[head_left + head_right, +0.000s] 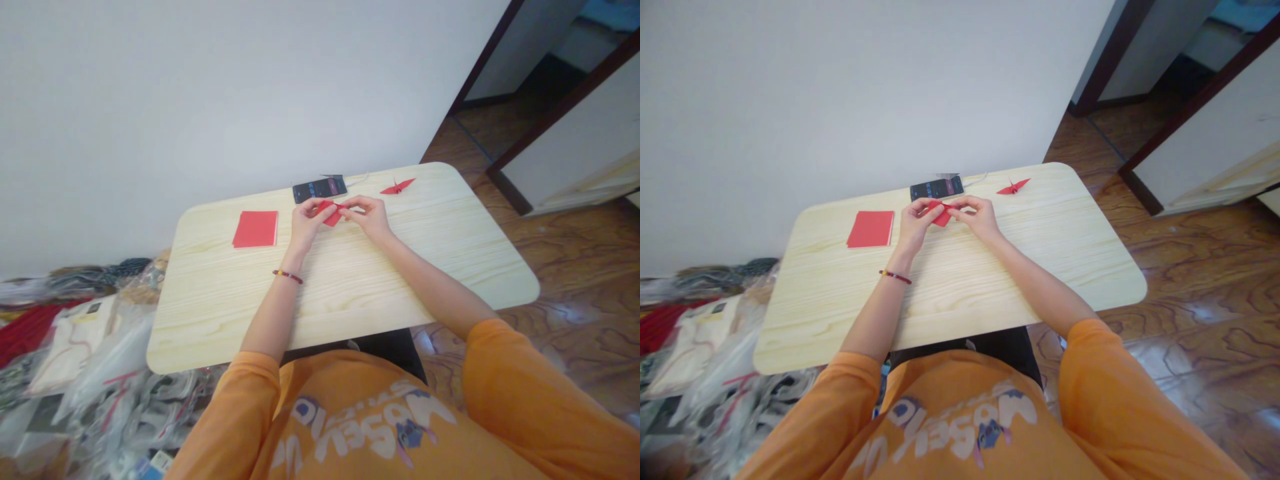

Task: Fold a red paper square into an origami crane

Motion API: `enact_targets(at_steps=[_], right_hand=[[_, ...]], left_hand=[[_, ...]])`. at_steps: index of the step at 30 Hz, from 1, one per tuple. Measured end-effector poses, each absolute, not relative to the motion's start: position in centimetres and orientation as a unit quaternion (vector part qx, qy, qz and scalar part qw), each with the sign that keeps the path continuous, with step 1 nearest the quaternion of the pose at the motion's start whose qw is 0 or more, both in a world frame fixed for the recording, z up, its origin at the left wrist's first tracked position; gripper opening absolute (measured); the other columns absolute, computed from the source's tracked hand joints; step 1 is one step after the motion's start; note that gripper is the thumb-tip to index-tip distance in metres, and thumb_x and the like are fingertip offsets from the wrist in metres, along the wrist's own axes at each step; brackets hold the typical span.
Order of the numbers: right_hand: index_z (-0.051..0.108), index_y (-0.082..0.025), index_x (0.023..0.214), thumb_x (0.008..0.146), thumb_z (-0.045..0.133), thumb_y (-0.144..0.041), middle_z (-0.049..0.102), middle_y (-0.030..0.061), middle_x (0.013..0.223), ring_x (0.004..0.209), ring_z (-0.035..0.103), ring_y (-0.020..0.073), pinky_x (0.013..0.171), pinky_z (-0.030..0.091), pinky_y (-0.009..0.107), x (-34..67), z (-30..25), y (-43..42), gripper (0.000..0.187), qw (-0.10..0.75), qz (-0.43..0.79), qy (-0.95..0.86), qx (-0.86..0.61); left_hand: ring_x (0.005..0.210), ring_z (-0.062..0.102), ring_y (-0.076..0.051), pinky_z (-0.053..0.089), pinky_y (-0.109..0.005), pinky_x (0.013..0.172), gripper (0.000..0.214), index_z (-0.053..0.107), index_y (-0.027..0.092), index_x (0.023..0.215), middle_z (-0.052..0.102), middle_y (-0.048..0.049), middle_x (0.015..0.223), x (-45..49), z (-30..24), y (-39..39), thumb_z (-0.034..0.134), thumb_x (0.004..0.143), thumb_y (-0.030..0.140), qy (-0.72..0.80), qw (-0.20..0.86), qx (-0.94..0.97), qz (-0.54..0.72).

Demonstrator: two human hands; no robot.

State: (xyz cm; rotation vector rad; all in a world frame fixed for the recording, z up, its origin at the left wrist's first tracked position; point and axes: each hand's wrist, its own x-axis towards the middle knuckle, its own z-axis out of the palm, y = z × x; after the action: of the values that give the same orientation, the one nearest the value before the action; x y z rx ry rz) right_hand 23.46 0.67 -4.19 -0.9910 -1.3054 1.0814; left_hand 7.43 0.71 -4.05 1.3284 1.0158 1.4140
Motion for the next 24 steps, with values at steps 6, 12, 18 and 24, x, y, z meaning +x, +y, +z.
enact_targets(at_steps=[6, 12, 18, 24], right_hand=[[0.073, -0.018, 0.069, 0.057, 0.082, -0.04, 0.069, 0.0018, 0.071, 0.067, 0.062, 0.0145, 0.059, 0.054, 0.029, 23.39, -4.06, 0.51, 0.026, 0.563, 0.442, -0.55, -0.429], [0.074, -0.018, 0.071, 0.057, 0.082, -0.044, 0.07, 0.0023, 0.073, 0.067, 0.062, 0.015, 0.058, 0.056, 0.029, 23.26, -3.84, 0.34, 0.03, 0.567, 0.445, -0.548, -0.423], [0.073, -0.019, 0.067, 0.062, 0.079, -0.045, 0.069, 0.0016, 0.07, 0.062, 0.06, 0.0136, 0.057, 0.055, 0.029, 23.28, -3.6, 0.21, 0.027, 0.569, 0.446, -0.549, -0.418], [0.072, -0.019, 0.07, 0.064, 0.077, -0.045, 0.069, 0.0014, 0.071, 0.065, 0.06, 0.0141, 0.056, 0.055, 0.028, 23.32, -3.87, 0.39, 0.027, 0.571, 0.455, -0.537, -0.422]], left_hand=[[0.07, 0.064, -0.013, 0.053, -0.028, 0.07, 0.038, 0.069, 0.02, 0.073, 0.071, -0.0012, 0.076, 7.64, -4.32, 0.86, 0.081, 0.059, 0.052, 0.418, 0.461, 0.517, 0.588], [0.073, 0.065, -0.014, 0.052, -0.029, 0.072, 0.033, 0.069, 0.018, 0.076, 0.07, -0.0022, 0.078, 7.53, -4.72, 1.05, 0.079, 0.065, 0.048, 0.42, 0.457, 0.525, 0.582], [0.073, 0.065, -0.014, 0.053, -0.029, 0.072, 0.03, 0.069, 0.019, 0.077, 0.071, -0.0015, 0.079, 7.6, -4.76, 1.0, 0.079, 0.066, 0.045, 0.421, 0.466, 0.512, 0.586], [0.076, 0.066, -0.015, 0.054, -0.031, 0.077, 0.026, 0.07, 0.019, 0.078, 0.072, -0.0026, 0.082, 7.78, -4.52, 0.82, 0.081, 0.065, 0.039, 0.413, 0.45, 0.511, 0.605]])
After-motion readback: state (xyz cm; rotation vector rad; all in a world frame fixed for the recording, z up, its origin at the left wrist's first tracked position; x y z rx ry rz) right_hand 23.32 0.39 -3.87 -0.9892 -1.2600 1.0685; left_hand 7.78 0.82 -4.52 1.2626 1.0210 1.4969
